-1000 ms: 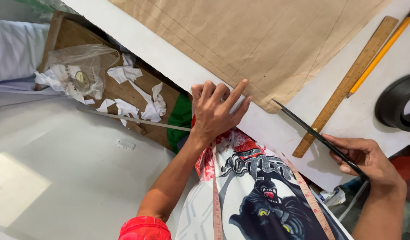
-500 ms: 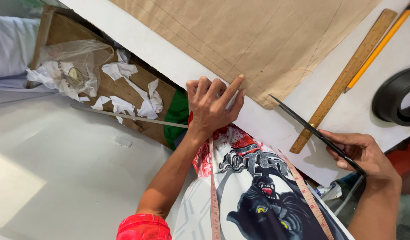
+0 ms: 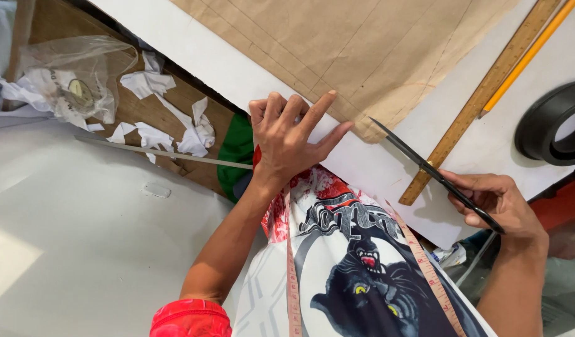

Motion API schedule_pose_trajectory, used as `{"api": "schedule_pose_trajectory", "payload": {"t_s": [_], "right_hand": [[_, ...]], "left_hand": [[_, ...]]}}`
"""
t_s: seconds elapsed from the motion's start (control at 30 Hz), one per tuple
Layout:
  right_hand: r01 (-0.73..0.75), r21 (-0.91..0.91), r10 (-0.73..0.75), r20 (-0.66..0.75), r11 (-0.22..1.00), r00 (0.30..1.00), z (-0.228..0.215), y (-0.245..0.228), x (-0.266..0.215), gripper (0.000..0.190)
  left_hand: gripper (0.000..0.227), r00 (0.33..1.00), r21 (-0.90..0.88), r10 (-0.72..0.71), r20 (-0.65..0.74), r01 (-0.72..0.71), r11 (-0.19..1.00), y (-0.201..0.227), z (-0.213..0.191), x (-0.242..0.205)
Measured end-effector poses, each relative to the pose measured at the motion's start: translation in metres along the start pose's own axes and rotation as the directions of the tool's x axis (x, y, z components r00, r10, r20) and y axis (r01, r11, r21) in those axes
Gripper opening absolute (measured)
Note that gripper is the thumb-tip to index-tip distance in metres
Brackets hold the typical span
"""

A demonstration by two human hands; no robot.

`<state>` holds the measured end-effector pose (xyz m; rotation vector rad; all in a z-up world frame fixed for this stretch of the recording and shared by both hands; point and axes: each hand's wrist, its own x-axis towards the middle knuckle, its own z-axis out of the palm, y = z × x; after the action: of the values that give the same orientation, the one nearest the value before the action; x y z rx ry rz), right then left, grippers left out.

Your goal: The person uses shears to cut a large piece of beige fabric laid on a white table, following pencil lines. The person holds the fabric with the left hand while cutting with the right hand, occasionally adjusting the fabric's position.

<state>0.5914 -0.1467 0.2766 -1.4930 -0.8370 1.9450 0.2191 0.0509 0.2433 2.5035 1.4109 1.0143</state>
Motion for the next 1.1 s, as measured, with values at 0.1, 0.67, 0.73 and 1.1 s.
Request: {"api": "schedule_pose_trajectory", "payload": {"t_s": [0.1, 0.67, 0.73, 1.1], "right_hand": [[0.008, -0.01, -0.008, 0.007, 1.0, 1.0, 0.006, -0.01, 0.003, 0.085], [-0.132, -0.233, 0.107, -0.117, 0.963, 0.987, -0.005, -0.009, -0.006, 0.08], [-0.139, -0.253, 0.111, -0.122, 0.958, 0.986, -0.005, -0.009, -0.007, 0.079], [-0.153, -0.244, 0.126, -0.125, 0.958, 0.984, -0.004, -0.002, -0.01, 0.076]], "left_hand": [[0.042, 1.0, -0.012, -0.01, 0.002, 0.01, 1.0, 0.0, -0.001, 0.001], [0.041, 1.0, -0.011, -0.017, 0.009, 0.017, 1.0, -0.002, -0.001, 0.001], [0.042, 1.0, -0.012, -0.02, 0.014, 0.02, 1.0, -0.002, -0.001, 0.0], [0.042, 0.999, -0.016, -0.029, 0.016, 0.029, 0.999, -0.002, -0.001, 0.0]]}}
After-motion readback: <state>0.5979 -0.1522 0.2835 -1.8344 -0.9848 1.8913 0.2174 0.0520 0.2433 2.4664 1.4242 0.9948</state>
